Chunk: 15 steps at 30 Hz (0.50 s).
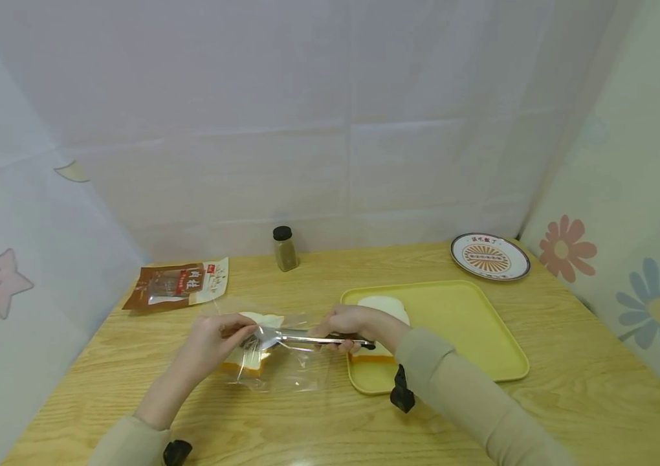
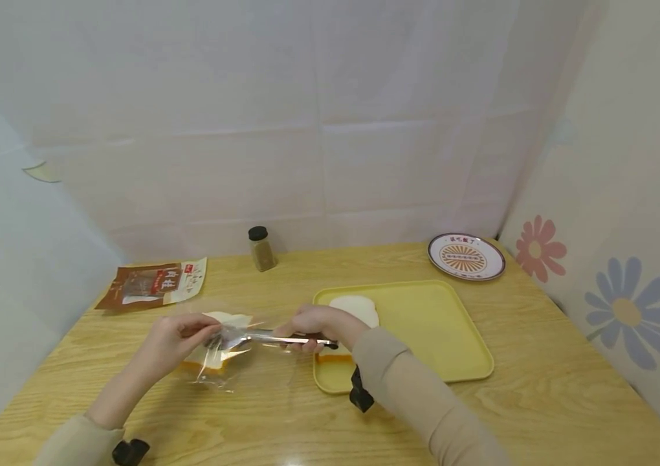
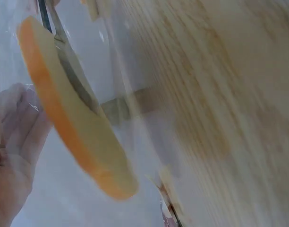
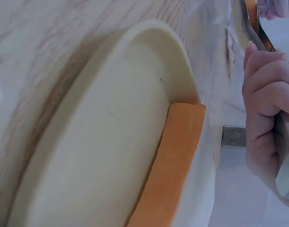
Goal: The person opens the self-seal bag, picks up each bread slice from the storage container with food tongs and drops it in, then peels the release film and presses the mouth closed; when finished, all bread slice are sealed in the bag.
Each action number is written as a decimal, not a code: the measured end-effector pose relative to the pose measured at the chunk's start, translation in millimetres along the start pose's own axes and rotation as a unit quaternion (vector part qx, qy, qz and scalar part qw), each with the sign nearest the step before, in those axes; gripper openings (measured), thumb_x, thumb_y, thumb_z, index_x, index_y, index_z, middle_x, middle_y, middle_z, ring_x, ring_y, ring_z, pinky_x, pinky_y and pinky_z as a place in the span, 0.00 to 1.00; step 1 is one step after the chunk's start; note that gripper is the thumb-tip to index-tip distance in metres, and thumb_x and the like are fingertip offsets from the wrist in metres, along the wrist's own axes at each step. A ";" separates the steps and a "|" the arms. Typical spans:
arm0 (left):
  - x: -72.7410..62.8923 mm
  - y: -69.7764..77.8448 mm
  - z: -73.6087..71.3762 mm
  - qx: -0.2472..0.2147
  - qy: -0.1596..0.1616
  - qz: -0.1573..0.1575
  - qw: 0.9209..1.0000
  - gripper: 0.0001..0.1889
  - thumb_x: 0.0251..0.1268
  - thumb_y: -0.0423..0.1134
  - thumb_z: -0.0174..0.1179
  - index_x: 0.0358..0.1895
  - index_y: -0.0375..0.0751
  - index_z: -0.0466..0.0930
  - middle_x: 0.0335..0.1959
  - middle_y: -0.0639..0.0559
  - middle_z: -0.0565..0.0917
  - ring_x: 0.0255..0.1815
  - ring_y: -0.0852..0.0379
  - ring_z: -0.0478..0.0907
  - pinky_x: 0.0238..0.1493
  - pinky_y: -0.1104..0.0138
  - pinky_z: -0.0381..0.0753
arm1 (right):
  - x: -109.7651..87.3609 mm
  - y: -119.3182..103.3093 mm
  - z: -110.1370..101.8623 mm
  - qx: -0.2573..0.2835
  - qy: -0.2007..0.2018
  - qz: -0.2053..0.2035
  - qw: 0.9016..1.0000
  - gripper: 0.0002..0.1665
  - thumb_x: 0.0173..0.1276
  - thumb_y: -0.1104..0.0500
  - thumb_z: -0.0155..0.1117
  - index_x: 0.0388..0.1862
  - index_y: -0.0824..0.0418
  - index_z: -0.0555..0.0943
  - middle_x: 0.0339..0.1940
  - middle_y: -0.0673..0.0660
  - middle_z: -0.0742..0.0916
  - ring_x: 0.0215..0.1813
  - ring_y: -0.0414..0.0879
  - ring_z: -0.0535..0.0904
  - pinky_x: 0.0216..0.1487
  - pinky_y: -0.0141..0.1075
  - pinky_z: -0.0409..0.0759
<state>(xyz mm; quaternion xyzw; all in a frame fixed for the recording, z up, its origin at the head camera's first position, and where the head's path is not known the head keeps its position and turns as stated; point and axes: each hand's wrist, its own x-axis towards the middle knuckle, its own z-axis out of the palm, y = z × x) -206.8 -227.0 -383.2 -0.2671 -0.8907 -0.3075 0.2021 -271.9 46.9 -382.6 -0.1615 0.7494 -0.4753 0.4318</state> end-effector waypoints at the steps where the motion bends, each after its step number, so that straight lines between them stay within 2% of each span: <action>1: -0.7 -0.4 0.0 0.003 -0.001 -0.007 1.000 0.04 0.55 0.29 0.65 0.33 0.39 0.86 0.29 0.50 0.87 0.27 0.58 0.85 0.30 0.77 0.83 | 0.1 0.5 -0.5 0.001 0.000 0.000 1.000 0.24 0.70 0.49 0.56 0.37 0.72 0.81 0.13 0.51 0.72 0.11 0.38 0.56 0.13 0.28 0.55; 5: -3.8 -1.4 -0.1 0.009 -0.001 -0.020 1.000 0.04 0.55 0.29 0.66 0.33 0.40 0.86 0.31 0.51 0.87 0.29 0.59 0.85 0.31 0.78 0.83 | 0.9 0.5 -1.7 -0.002 -0.005 0.000 1.000 0.22 0.71 0.49 0.55 0.33 0.69 0.81 0.13 0.51 0.72 0.11 0.38 0.56 0.13 0.28 0.55; 10: -2.5 -0.7 0.6 0.010 0.022 0.003 1.000 0.04 0.54 0.29 0.66 0.33 0.40 0.86 0.30 0.51 0.88 0.30 0.60 0.85 0.31 0.79 0.83 | 5.3 -1.8 1.1 -0.018 -0.007 -0.004 1.000 0.21 0.70 0.50 0.56 0.31 0.67 0.82 0.13 0.51 0.73 0.11 0.38 0.57 0.12 0.28 0.57; 15: -1.4 -0.4 1.1 0.024 0.034 0.032 0.999 0.07 0.52 0.25 0.66 0.34 0.40 0.86 0.30 0.51 0.88 0.30 0.58 0.86 0.32 0.76 0.84 | 8.5 -5.0 4.7 -0.033 -0.003 0.010 0.999 0.20 0.70 0.51 0.57 0.29 0.67 0.82 0.13 0.52 0.72 0.10 0.38 0.57 0.12 0.29 0.56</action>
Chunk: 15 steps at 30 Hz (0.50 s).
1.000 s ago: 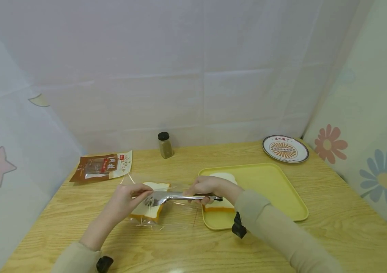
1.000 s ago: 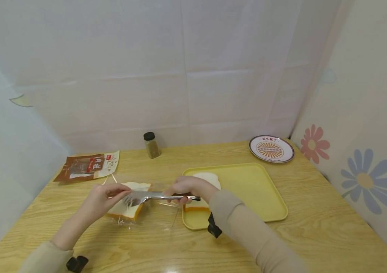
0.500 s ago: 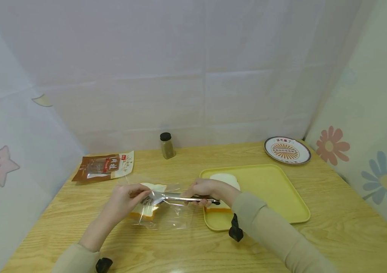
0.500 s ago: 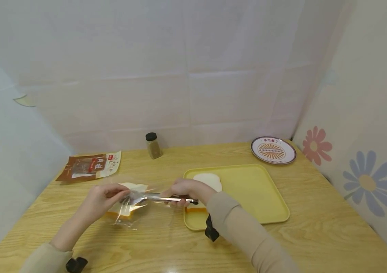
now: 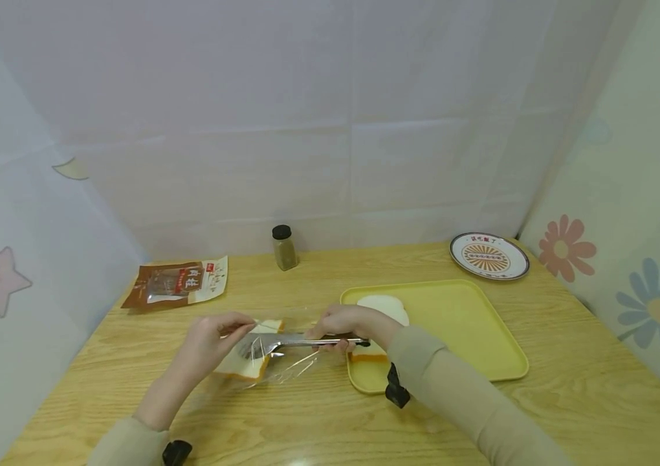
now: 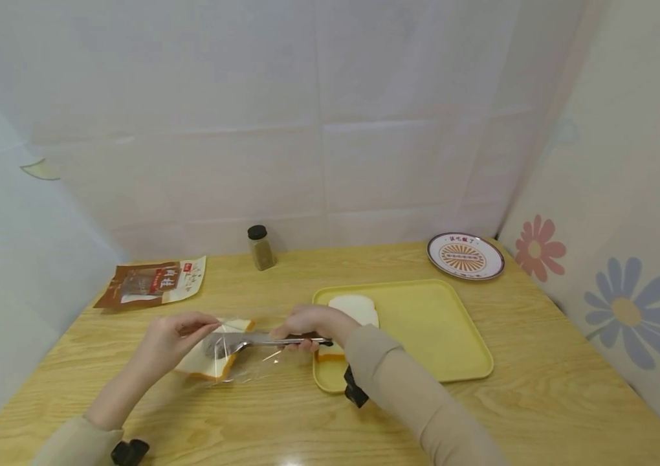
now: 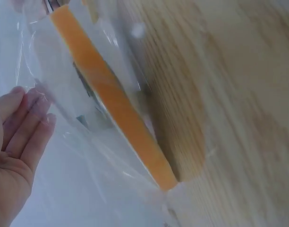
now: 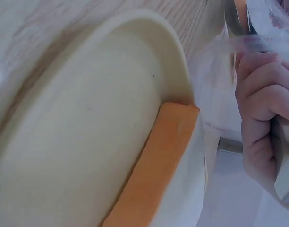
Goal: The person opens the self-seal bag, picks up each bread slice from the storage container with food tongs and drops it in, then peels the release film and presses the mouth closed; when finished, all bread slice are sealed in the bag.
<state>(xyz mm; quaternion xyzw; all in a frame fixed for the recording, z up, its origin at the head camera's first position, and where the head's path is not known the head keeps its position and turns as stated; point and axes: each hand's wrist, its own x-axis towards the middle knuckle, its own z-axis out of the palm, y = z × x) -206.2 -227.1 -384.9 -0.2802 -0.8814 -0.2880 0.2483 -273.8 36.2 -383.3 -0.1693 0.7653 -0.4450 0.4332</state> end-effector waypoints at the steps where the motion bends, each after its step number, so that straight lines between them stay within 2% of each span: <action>1: -0.1 -0.2 -0.1 0.004 0.000 0.007 1.000 0.08 0.51 0.25 0.67 0.33 0.40 0.86 0.30 0.51 0.88 0.30 0.58 0.86 0.32 0.75 0.84 | 0.1 -1.0 0.3 -0.005 0.002 0.004 1.000 0.20 0.70 0.51 0.57 0.29 0.68 0.82 0.12 0.52 0.73 0.10 0.38 0.57 0.11 0.29 0.56; 5: -0.2 -1.3 -0.4 0.019 -0.004 0.025 0.999 0.08 0.48 0.24 0.67 0.32 0.39 0.86 0.29 0.51 0.88 0.30 0.57 0.86 0.32 0.73 0.85 | -1.0 -5.4 0.4 -0.020 0.004 0.016 1.000 0.21 0.69 0.52 0.57 0.29 0.69 0.82 0.11 0.52 0.74 0.10 0.38 0.58 0.12 0.28 0.56; 9: -0.1 -2.5 -0.5 0.029 -0.008 0.023 0.999 0.07 0.48 0.26 0.68 0.31 0.41 0.86 0.29 0.52 0.88 0.29 0.58 0.85 0.31 0.72 0.85 | -4.5 -9.3 -1.3 -0.028 -0.004 0.026 0.999 0.21 0.70 0.51 0.56 0.29 0.68 0.83 0.12 0.52 0.74 0.11 0.38 0.58 0.13 0.28 0.57; 15: 1.0 -4.7 -2.2 0.038 0.000 0.042 0.998 0.08 0.46 0.25 0.68 0.30 0.40 0.86 0.27 0.52 0.87 0.26 0.60 0.84 0.28 0.76 0.82 | -11.5 -10.9 -8.4 -0.044 -0.022 0.025 0.998 0.23 0.71 0.50 0.54 0.32 0.70 0.81 0.13 0.52 0.73 0.10 0.37 0.58 0.12 0.27 0.57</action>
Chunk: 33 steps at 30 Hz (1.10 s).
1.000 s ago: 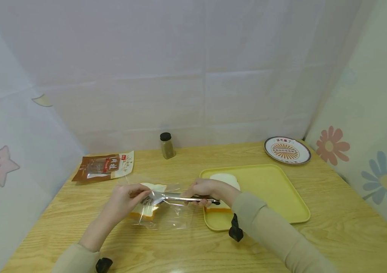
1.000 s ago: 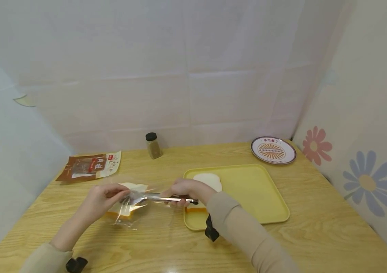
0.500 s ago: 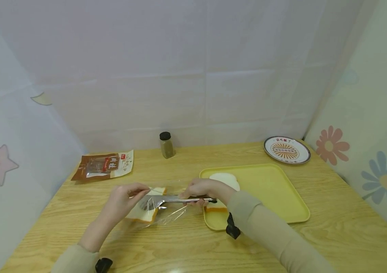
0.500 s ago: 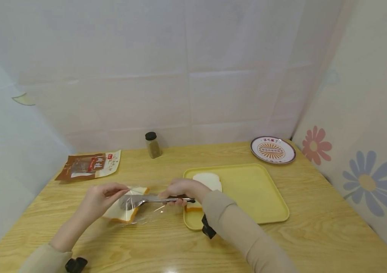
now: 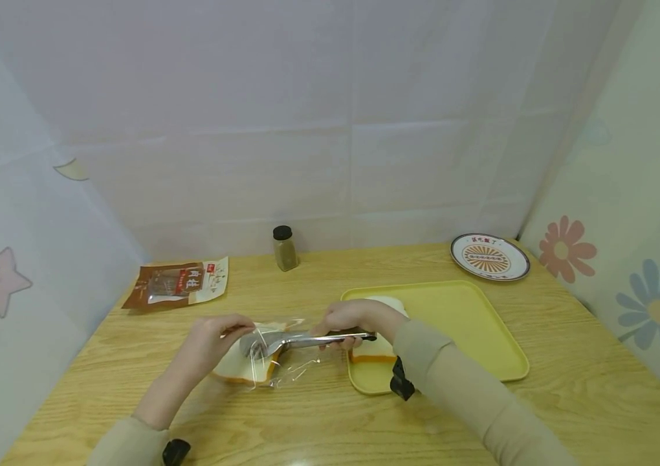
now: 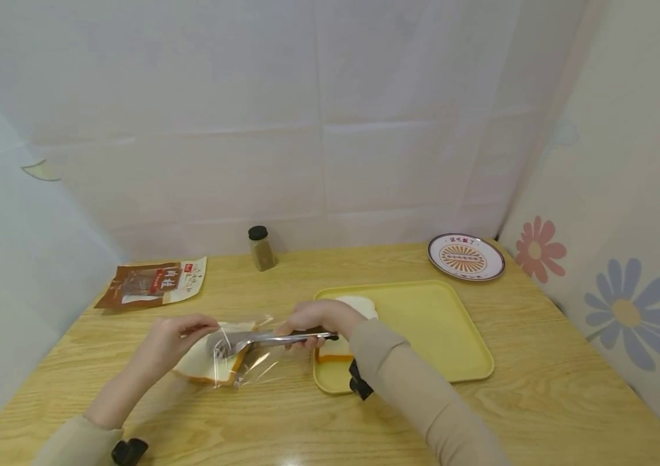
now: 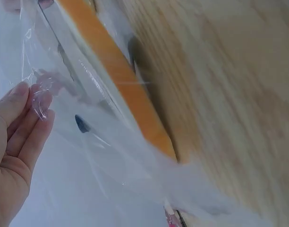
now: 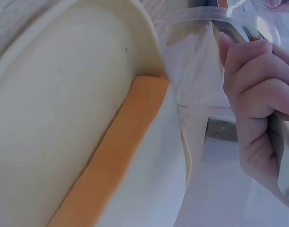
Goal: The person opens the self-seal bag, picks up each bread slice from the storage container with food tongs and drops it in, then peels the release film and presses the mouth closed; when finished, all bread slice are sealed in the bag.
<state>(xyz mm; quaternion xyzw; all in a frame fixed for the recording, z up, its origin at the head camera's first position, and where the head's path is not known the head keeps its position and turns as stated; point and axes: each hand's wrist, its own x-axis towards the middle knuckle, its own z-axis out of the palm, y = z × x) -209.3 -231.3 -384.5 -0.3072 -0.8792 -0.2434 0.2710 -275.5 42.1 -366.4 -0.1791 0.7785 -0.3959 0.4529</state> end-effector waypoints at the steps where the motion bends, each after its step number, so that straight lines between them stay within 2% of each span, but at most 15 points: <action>1: 0.4 -0.3 -0.9 0.002 0.001 0.004 1.000 0.08 0.46 0.25 0.68 0.30 0.39 0.86 0.27 0.51 0.87 0.26 0.60 0.84 0.28 0.76 0.82 | -1.4 0.5 -1.4 -0.004 -0.001 -0.001 1.000 0.24 0.71 0.50 0.54 0.32 0.71 0.81 0.13 0.51 0.73 0.10 0.37 0.59 0.11 0.27 0.57; 4: 1.7 -2.0 -3.8 0.012 0.007 0.015 1.000 0.08 0.46 0.25 0.68 0.30 0.39 0.86 0.27 0.51 0.87 0.26 0.59 0.84 0.29 0.77 0.81 | -5.5 3.5 -5.6 -0.010 -0.004 -0.005 1.000 0.26 0.71 0.48 0.54 0.31 0.72 0.79 0.12 0.50 0.73 0.09 0.37 0.59 0.10 0.27 0.57; 11: 1.9 -5.3 -7.3 0.028 0.015 0.017 0.999 0.08 0.46 0.25 0.69 0.30 0.40 0.86 0.28 0.51 0.88 0.27 0.59 0.84 0.32 0.80 0.80 | -15.9 11.7 -15.5 -0.015 -0.008 -0.005 1.000 0.26 0.70 0.46 0.55 0.36 0.71 0.80 0.14 0.50 0.73 0.10 0.37 0.58 0.11 0.27 0.58; 18: 2.7 -8.2 -11.3 0.035 0.025 0.013 0.999 0.09 0.45 0.24 0.69 0.30 0.40 0.86 0.28 0.51 0.88 0.27 0.58 0.84 0.30 0.79 0.81 | -32.5 25.4 -24.3 -0.006 0.032 -0.001 0.999 0.25 0.68 0.45 0.57 0.33 0.69 0.81 0.13 0.50 0.73 0.09 0.36 0.59 0.10 0.26 0.58; 23: 3.4 -10.6 -15.3 0.036 0.030 0.022 0.999 0.10 0.43 0.23 0.69 0.30 0.39 0.86 0.28 0.51 0.88 0.28 0.56 0.85 0.32 0.79 0.81 | -47.7 34.0 -29.9 0.007 0.042 -0.005 0.999 0.27 0.68 0.45 0.57 0.39 0.72 0.81 0.13 0.51 0.73 0.10 0.37 0.59 0.10 0.27 0.58; 27: 2.3 -12.4 -17.4 0.037 0.020 0.022 0.999 0.10 0.44 0.24 0.69 0.30 0.40 0.85 0.29 0.52 0.88 0.28 0.57 0.84 0.32 0.81 0.80 | -60.0 41.2 -33.9 0.019 0.048 -0.002 0.999 0.28 0.69 0.45 0.57 0.40 0.72 0.82 0.13 0.50 0.74 0.09 0.36 0.59 0.09 0.27 0.59; 33: -0.2 -8.8 -18.1 0.022 -0.018 0.015 0.999 0.09 0.47 0.27 0.69 0.31 0.44 0.86 0.30 0.54 0.88 0.29 0.60 0.84 0.31 0.77 0.82 | -77.3 52.1 -37.8 0.032 0.058 -0.005 0.998 0.27 0.69 0.47 0.57 0.41 0.73 0.81 0.13 0.51 0.74 0.09 0.36 0.59 0.09 0.27 0.59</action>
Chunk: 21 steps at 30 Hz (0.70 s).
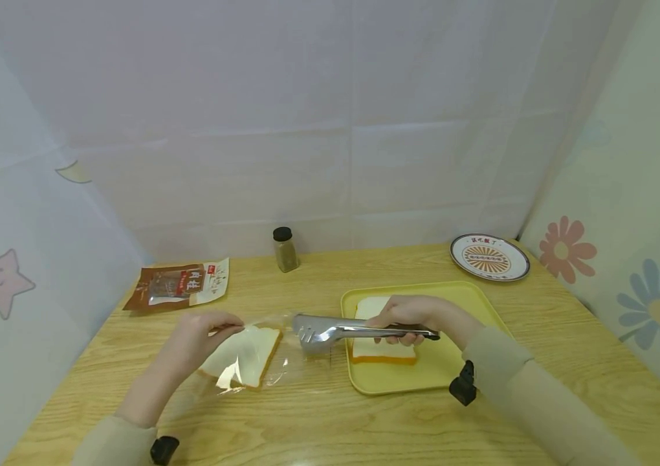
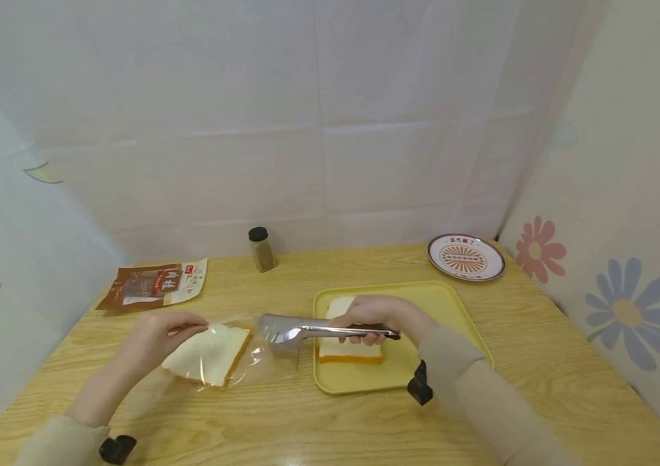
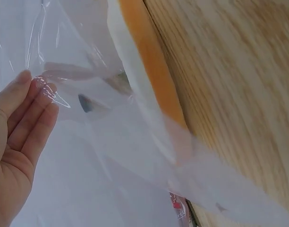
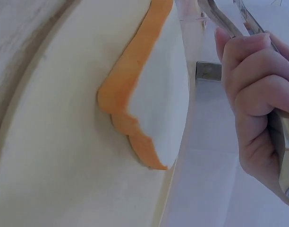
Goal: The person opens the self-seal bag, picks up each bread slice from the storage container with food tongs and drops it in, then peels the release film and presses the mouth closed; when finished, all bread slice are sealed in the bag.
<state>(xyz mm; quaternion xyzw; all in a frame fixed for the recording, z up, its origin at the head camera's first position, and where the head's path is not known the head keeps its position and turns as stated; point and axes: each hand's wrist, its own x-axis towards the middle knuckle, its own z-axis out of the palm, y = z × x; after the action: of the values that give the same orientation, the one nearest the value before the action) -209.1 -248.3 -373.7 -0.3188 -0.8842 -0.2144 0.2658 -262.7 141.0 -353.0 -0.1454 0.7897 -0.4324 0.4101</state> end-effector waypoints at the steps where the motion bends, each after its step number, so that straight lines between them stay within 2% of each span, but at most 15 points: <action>1: -0.5 0.9 0.3 -0.004 -0.004 0.001 1.000 0.08 0.47 0.27 0.69 0.31 0.44 0.86 0.30 0.54 0.88 0.29 0.60 0.84 0.31 0.76 0.83 | -2.6 1.9 -0.6 0.002 -0.001 -0.001 1.000 0.27 0.69 0.47 0.57 0.41 0.73 0.81 0.13 0.50 0.74 0.09 0.36 0.60 0.09 0.27 0.59; 6: -1.9 5.3 1.5 -0.023 -0.012 -0.006 1.000 0.07 0.48 0.27 0.69 0.32 0.42 0.87 0.30 0.53 0.88 0.30 0.59 0.85 0.31 0.73 0.84 | -16.0 11.8 -3.9 0.006 -0.001 -0.008 1.000 0.28 0.69 0.47 0.57 0.41 0.74 0.80 0.13 0.50 0.75 0.09 0.36 0.60 0.09 0.26 0.60; 12: -3.2 7.0 5.3 -0.035 -0.021 -0.018 0.999 0.06 0.49 0.29 0.68 0.31 0.43 0.87 0.30 0.54 0.88 0.30 0.60 0.85 0.31 0.74 0.84 | -36.4 22.9 -9.2 0.018 0.006 -0.036 0.999 0.29 0.70 0.47 0.55 0.41 0.76 0.79 0.14 0.50 0.75 0.09 0.35 0.62 0.10 0.26 0.63; 21: -4.4 7.3 9.5 -0.026 -0.017 -0.005 0.999 0.06 0.47 0.28 0.69 0.31 0.40 0.87 0.29 0.52 0.88 0.29 0.60 0.85 0.30 0.76 0.83 | -78.9 46.9 -4.6 0.060 0.053 -0.054 0.995 0.31 0.73 0.44 0.50 0.46 0.75 0.76 0.19 0.50 0.77 0.12 0.34 0.66 0.12 0.25 0.66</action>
<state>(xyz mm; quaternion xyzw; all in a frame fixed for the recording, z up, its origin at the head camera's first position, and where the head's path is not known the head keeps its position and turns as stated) -204.5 -239.8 -382.1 -0.3247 -0.8844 -0.2333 0.2410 -211.4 217.1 -348.1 -0.1401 0.7739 -0.5076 0.3517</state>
